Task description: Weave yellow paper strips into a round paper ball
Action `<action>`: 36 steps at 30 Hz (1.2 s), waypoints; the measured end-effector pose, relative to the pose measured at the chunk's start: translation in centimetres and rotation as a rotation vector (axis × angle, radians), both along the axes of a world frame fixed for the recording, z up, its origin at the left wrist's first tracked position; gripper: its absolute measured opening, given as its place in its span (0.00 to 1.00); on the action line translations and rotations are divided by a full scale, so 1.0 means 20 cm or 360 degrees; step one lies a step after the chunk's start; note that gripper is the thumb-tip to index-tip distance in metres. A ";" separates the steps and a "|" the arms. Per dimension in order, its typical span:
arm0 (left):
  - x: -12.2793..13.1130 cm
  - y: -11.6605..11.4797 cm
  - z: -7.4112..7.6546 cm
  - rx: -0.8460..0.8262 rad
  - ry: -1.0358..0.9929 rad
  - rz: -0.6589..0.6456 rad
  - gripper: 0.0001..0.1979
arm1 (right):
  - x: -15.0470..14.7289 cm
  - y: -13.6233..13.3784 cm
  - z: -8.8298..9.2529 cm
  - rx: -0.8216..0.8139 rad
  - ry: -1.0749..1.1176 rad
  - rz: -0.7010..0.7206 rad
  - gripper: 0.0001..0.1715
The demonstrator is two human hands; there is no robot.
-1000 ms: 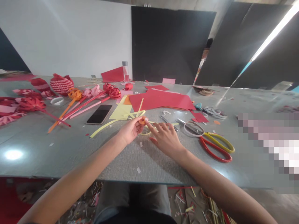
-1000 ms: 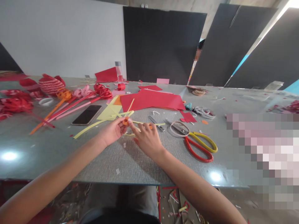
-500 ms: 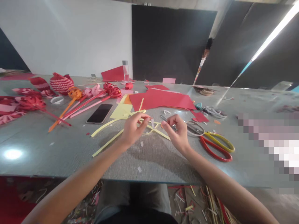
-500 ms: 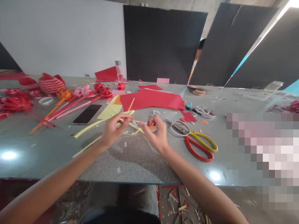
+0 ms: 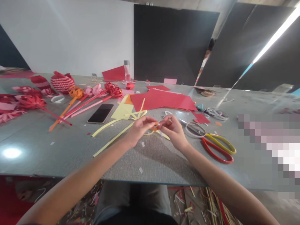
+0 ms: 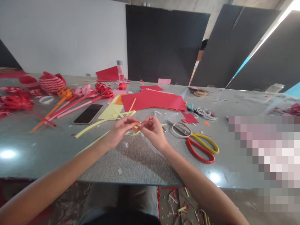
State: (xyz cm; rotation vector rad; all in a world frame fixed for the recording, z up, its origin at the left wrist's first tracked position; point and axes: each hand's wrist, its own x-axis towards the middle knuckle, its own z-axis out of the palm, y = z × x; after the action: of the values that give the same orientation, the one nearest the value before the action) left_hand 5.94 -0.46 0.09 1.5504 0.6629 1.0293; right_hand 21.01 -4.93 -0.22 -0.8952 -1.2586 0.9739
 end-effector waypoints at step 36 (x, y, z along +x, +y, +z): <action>-0.10 0.03 0.06 0.0983 0.1040 0.0021 0.09 | 0.07 -0.03 0.03 0.0316 -0.1208 -0.0091 0.14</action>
State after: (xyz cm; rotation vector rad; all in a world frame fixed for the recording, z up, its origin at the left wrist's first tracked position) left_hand 3.95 0.07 1.27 2.4756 0.8361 0.7568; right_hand 22.49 -5.49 0.40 -1.1834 -1.9118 0.4443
